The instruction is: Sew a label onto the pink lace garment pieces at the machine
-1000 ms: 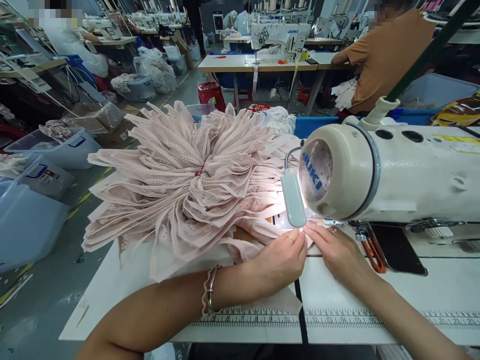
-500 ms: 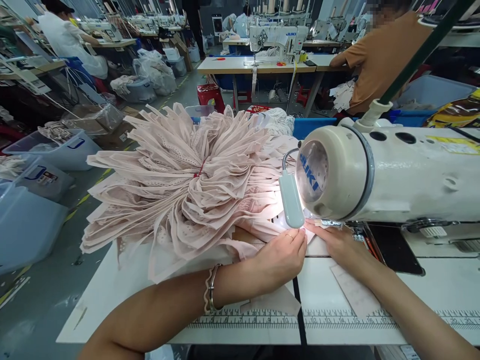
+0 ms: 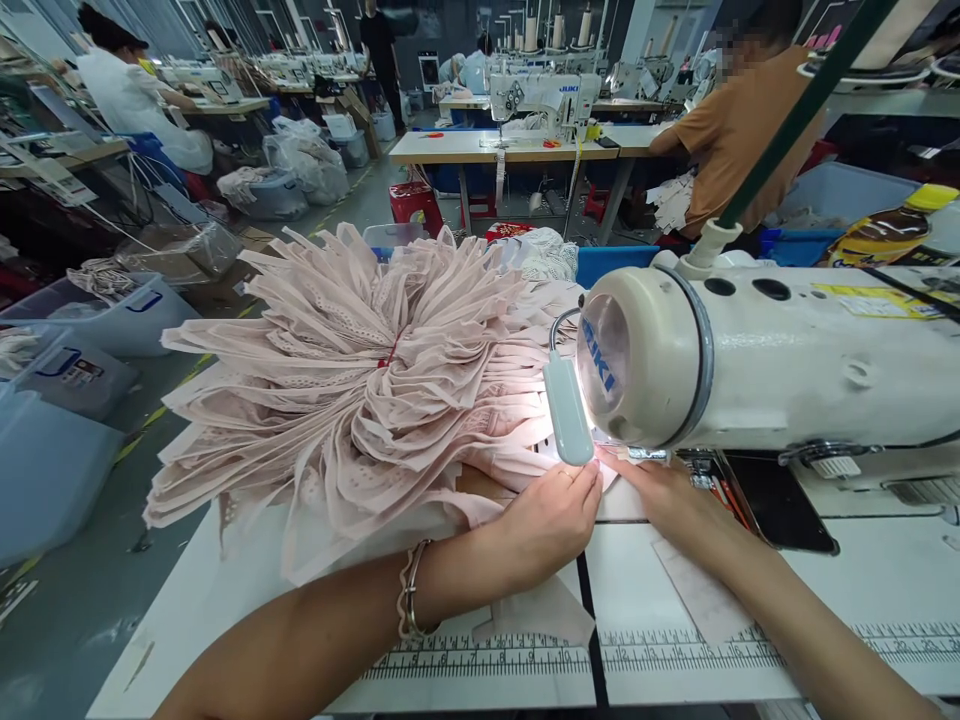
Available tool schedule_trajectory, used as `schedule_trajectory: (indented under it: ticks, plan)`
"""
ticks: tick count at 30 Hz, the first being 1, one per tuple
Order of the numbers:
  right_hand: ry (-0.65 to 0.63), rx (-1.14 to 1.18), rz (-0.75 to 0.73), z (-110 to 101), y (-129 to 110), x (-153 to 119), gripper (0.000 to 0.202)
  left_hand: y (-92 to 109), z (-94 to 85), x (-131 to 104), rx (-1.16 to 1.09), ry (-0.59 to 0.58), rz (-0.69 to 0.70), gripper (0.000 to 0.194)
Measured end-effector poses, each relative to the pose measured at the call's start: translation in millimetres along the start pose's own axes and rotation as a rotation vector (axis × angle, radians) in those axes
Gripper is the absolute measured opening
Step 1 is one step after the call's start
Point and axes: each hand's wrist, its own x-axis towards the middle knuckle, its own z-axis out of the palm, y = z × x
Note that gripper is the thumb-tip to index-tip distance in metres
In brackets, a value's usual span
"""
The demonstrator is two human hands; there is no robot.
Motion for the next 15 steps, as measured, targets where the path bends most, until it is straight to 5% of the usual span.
schedule_trajectory:
  ticks: [15]
  plan:
    - [0.041, -0.099, -0.040, -9.3, -11.7, 2.8, 0.059, -0.8, 8.0, 1.3, -0.030, -0.031, -0.040, 0.034]
